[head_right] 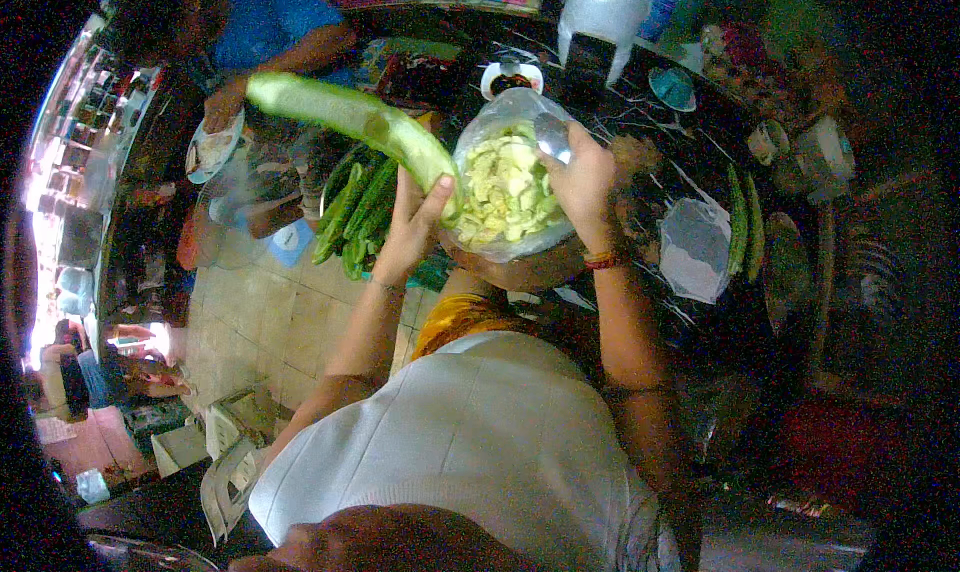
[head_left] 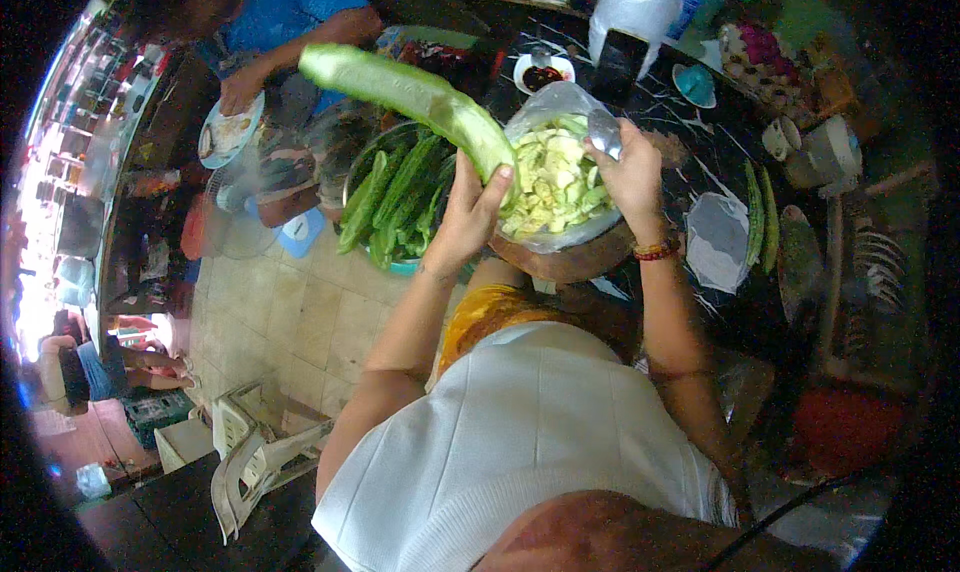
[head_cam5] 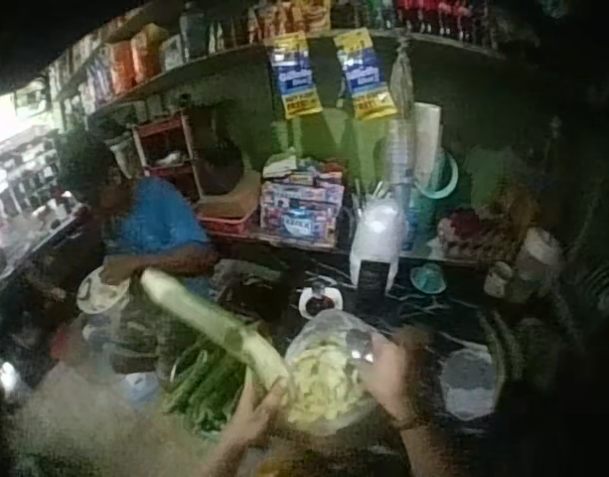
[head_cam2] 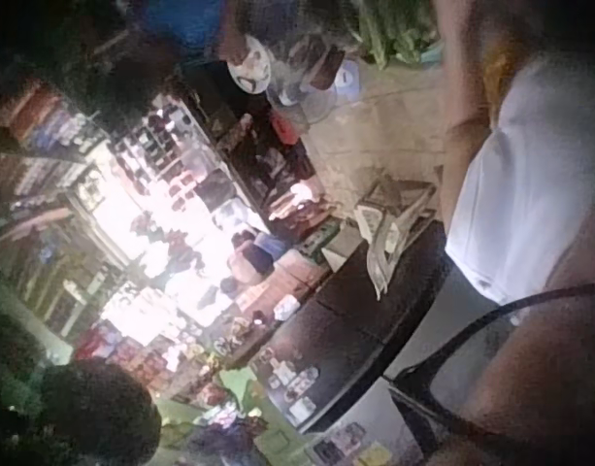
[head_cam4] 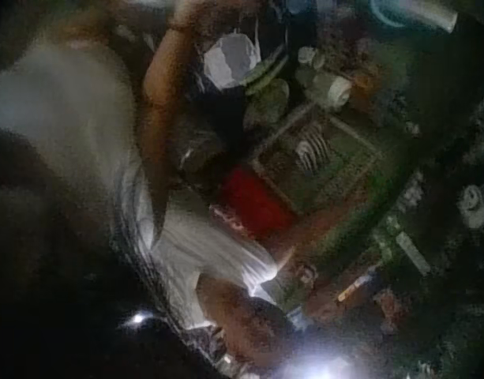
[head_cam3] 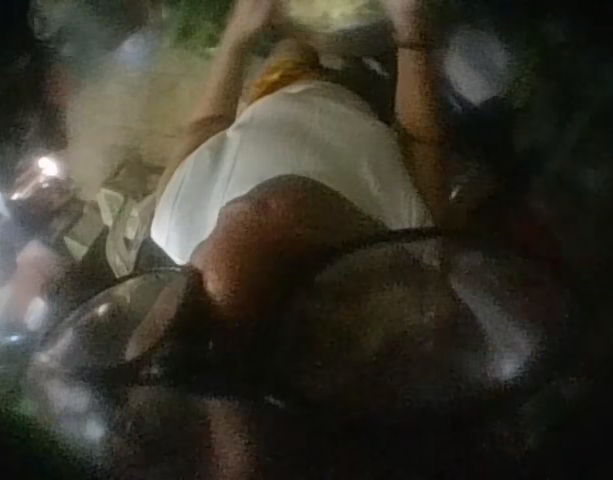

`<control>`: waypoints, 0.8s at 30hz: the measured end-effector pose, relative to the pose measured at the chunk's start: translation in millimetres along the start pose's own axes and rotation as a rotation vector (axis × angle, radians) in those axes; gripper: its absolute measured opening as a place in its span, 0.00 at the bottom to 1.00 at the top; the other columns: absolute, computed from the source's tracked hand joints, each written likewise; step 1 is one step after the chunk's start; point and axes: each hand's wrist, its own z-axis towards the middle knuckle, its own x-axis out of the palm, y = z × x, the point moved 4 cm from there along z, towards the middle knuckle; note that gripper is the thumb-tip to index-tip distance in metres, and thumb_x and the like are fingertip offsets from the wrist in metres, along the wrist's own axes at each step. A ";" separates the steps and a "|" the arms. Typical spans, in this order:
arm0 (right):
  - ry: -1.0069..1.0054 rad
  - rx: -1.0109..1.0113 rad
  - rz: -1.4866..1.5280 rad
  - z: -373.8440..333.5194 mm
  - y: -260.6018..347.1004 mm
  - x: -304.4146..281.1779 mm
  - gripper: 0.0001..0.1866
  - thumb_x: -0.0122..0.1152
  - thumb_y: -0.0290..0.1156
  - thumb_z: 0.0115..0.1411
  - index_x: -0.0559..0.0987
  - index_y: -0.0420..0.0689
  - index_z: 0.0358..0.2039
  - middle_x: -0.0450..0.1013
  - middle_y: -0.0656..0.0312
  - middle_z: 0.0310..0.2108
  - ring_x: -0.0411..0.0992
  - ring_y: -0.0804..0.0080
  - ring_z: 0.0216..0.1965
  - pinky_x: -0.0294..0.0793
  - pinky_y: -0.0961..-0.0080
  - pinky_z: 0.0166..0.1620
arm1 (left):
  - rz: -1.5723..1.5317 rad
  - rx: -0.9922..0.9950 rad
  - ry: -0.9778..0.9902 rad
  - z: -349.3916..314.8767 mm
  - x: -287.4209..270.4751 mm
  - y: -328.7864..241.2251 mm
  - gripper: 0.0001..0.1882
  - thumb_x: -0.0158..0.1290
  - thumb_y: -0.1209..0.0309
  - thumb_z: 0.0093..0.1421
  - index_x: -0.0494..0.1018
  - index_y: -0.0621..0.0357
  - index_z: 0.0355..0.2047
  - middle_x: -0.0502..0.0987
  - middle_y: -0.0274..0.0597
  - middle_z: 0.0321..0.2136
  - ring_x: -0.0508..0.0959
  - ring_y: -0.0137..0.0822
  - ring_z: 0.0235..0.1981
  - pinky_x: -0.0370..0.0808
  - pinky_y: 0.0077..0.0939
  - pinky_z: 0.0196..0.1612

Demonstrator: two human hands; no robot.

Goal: The person peels long green vegetables with a spoon, collecting the peeled pieces into a plastic bag. The person also scrapes a cutting board with the spoon and places the peeled vegetable into a bowl.

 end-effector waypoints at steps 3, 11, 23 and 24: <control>-0.096 -0.115 0.213 0.2 8.8 0.2 0.13 0.65 0.34 0.59 0.77 0.37 0.37 0.79 0.59 0.29 0.75 0.75 0.29 0.74 0.76 0.37 | -0.034 -0.080 0.032 -8.8 0.5 2.6 0.28 0.45 0.66 0.68 0.51 0.66 0.63 0.64 0.47 0.56 0.64 0.35 0.57 0.61 0.29 0.60; 0.247 0.032 0.503 -18.2 65.1 0.4 0.17 0.60 0.39 0.62 0.78 0.38 0.44 0.79 0.59 0.36 0.74 0.78 0.37 0.72 0.77 0.43 | 0.114 -0.121 0.110 -22.8 24.2 6.4 0.22 0.45 0.64 0.68 0.60 0.67 0.57 0.73 0.48 0.47 0.71 0.34 0.49 0.68 0.29 0.52; 0.289 -0.265 0.190 3.7 91.2 -76.9 0.14 0.63 0.23 0.54 0.80 0.41 0.43 0.79 0.60 0.34 0.75 0.80 0.34 0.74 0.79 0.40 | -0.655 -0.228 0.383 -4.7 23.0 -20.7 0.40 0.53 0.48 0.56 0.59 0.64 0.60 0.68 0.58 0.54 0.70 0.56 0.54 0.69 0.52 0.56; 0.293 -0.347 0.119 10.4 92.0 -85.1 0.14 0.62 0.22 0.54 0.80 0.41 0.43 0.80 0.60 0.34 0.75 0.79 0.34 0.75 0.79 0.39 | -0.821 -0.283 0.260 0.7 13.5 -32.8 0.43 0.52 0.47 0.56 0.53 0.63 0.64 0.63 0.62 0.59 0.66 0.61 0.58 0.67 0.59 0.57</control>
